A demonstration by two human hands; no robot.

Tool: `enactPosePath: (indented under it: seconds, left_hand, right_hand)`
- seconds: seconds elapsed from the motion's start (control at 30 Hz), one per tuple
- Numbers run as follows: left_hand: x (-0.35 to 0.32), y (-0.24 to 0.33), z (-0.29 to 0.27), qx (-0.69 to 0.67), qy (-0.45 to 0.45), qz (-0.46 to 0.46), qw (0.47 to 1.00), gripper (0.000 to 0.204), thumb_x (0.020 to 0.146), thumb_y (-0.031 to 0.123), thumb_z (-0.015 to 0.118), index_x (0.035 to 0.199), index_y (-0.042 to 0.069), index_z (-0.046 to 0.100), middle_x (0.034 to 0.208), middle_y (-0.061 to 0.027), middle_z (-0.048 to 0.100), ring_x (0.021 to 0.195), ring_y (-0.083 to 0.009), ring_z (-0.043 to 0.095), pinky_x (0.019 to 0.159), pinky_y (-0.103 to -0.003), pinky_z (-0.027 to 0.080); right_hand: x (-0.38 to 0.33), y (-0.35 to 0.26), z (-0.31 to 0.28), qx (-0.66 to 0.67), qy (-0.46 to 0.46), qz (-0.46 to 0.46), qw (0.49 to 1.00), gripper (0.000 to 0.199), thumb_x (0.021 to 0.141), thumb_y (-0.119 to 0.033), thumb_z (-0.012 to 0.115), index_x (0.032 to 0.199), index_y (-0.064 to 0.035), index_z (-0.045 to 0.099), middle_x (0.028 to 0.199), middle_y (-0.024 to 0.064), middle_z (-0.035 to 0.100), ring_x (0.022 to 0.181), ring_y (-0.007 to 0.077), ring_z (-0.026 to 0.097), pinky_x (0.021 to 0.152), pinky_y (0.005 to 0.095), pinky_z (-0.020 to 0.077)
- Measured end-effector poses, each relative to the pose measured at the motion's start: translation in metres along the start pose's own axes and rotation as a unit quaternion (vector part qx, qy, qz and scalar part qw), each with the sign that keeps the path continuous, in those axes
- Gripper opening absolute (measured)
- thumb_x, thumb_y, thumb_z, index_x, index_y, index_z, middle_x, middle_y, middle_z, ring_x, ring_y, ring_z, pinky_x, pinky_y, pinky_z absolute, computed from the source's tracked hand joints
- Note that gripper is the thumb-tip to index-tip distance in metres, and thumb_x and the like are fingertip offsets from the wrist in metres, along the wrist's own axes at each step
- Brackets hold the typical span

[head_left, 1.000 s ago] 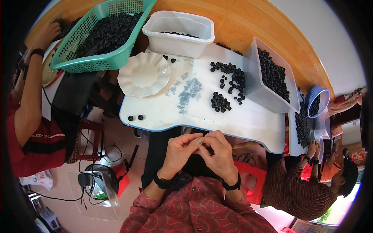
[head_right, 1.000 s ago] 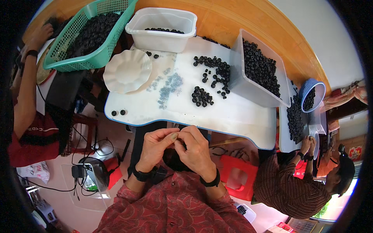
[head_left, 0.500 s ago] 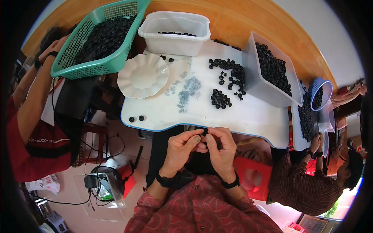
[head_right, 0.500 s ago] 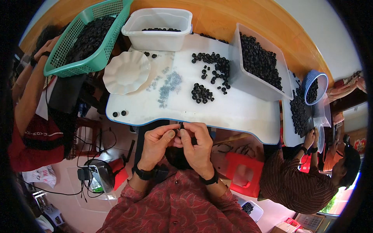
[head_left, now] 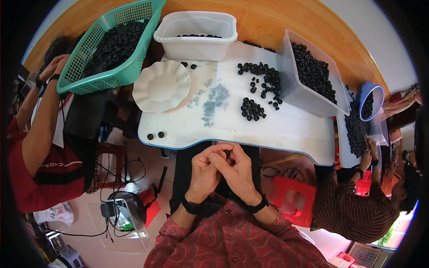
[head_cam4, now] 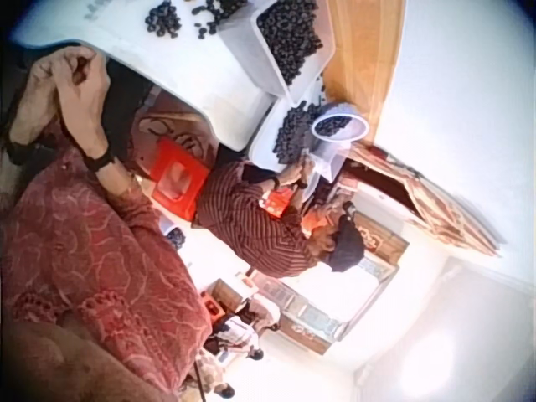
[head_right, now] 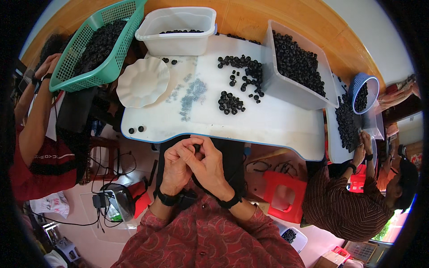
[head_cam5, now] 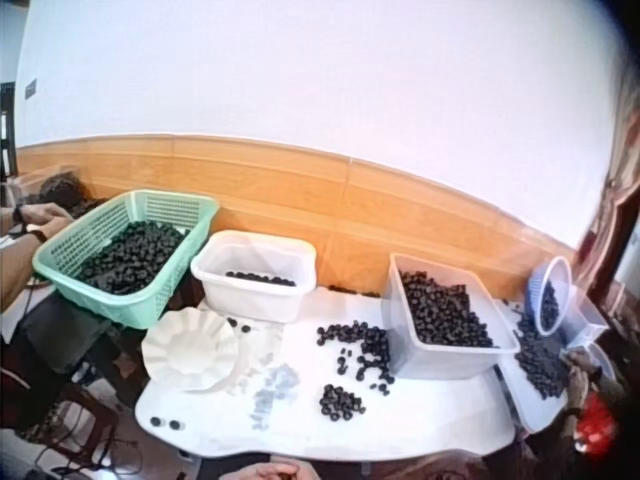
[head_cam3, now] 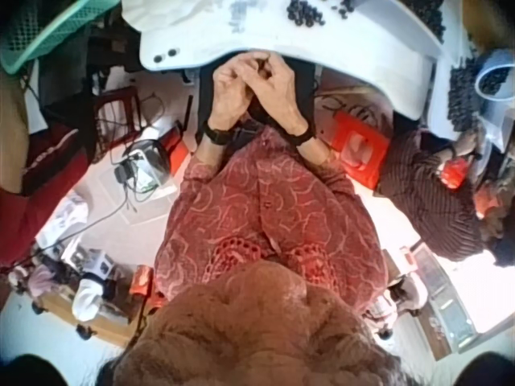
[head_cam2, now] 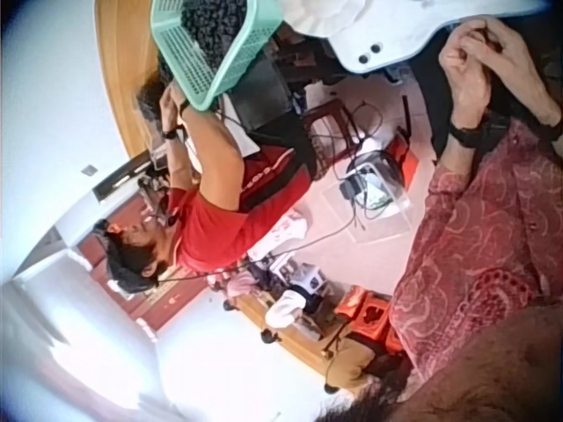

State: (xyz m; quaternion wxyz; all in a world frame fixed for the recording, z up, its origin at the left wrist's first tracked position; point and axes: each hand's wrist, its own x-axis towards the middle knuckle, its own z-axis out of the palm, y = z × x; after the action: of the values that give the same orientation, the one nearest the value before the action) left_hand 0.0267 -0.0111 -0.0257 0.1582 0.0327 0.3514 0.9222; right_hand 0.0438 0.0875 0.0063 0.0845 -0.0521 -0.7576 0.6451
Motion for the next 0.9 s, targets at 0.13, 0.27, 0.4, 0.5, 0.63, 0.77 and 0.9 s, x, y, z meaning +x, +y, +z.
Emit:
enactPosePath:
  seconds: [0.13,0.27,0.4,0.5,0.63,0.77,0.9]
  left_hand:
    - [-0.001,0.002,0.007,-0.007,0.002,0.001,1.000,0.029,0.092,0.013,0.066,0.114,-0.006,0.062,0.084,0.0048,0.049,0.076,-0.0052,0.049,0.072,-0.020,0.046]
    - [0.000,0.004,0.008,-0.014,0.002,0.005,1.000,0.030,0.093,0.013,0.066,0.115,-0.005,0.060,0.085,0.0055,0.048,0.077,-0.0040,0.049,0.074,-0.018,0.045]
    - [-0.001,0.006,0.016,0.025,0.019,0.014,0.999,0.027,0.095,0.014,0.064,0.115,-0.004,0.060,0.089,0.0038,0.054,0.081,-0.0047,0.053,0.075,-0.018,0.045]
    - [-0.001,0.001,0.013,0.023,0.007,0.035,0.999,0.024,0.097,0.014,0.061,0.113,-0.003,0.060,0.095,0.0016,0.058,0.085,-0.0061,0.055,0.078,-0.019,0.046]
    - [-0.001,-0.003,0.009,0.024,0.014,0.039,0.999,0.023,0.098,0.014,0.059,0.113,-0.003,0.060,0.099,-0.0005,0.060,0.086,-0.0073,0.056,0.080,-0.021,0.047]
    - [0.001,-0.005,-0.001,0.000,0.002,0.035,0.999,0.023,0.098,0.014,0.058,0.114,-0.002,0.060,0.101,-0.0023,0.062,0.086,-0.0081,0.057,0.081,-0.023,0.048]
    - [0.003,0.013,0.010,-0.032,-0.008,-0.018,0.999,0.025,0.101,0.015,0.055,0.118,-0.002,0.059,0.094,-0.0023,0.060,0.079,-0.0077,0.053,0.073,-0.022,0.046]
  right_hand:
    - [-0.001,0.003,0.001,0.015,0.007,0.017,1.000,0.038,0.087,-0.025,0.074,0.109,0.0023,0.060,0.080,0.0057,0.062,0.072,0.0078,0.054,0.063,0.0235,0.0462]
    - [0.001,-0.004,-0.001,-0.016,0.001,0.012,1.000,0.036,0.087,-0.023,0.074,0.108,0.0025,0.060,0.079,0.0053,0.062,0.071,0.0071,0.054,0.062,0.0228,0.0457]
    - [0.004,-0.009,-0.001,-0.036,0.002,0.002,0.999,0.033,0.086,-0.019,0.073,0.108,0.0027,0.061,0.080,0.0029,0.062,0.072,0.0059,0.054,0.062,0.0216,0.0449]
    - [0.004,-0.008,0.000,-0.004,-0.005,0.001,1.000,0.036,0.087,-0.022,0.073,0.109,0.0034,0.060,0.078,0.0053,0.061,0.070,0.0078,0.054,0.062,0.0231,0.0459]
    - [0.006,-0.013,0.001,-0.063,0.005,0.009,0.998,0.031,0.085,-0.017,0.073,0.106,0.0023,0.063,0.076,-0.0008,0.058,0.068,0.0039,0.050,0.060,0.0200,0.0431]
    - [0.007,-0.012,0.002,-0.070,0.013,-0.024,0.997,0.034,0.086,-0.018,0.073,0.111,0.0021,0.062,0.074,-0.0016,0.057,0.067,0.0039,0.048,0.059,0.0202,0.0423]
    - [0.008,-0.013,-0.008,-0.052,-0.031,-0.024,0.998,0.044,0.093,-0.022,0.067,0.126,0.0038,0.054,0.079,0.0051,0.061,0.071,0.0073,0.056,0.064,0.0224,0.0468]
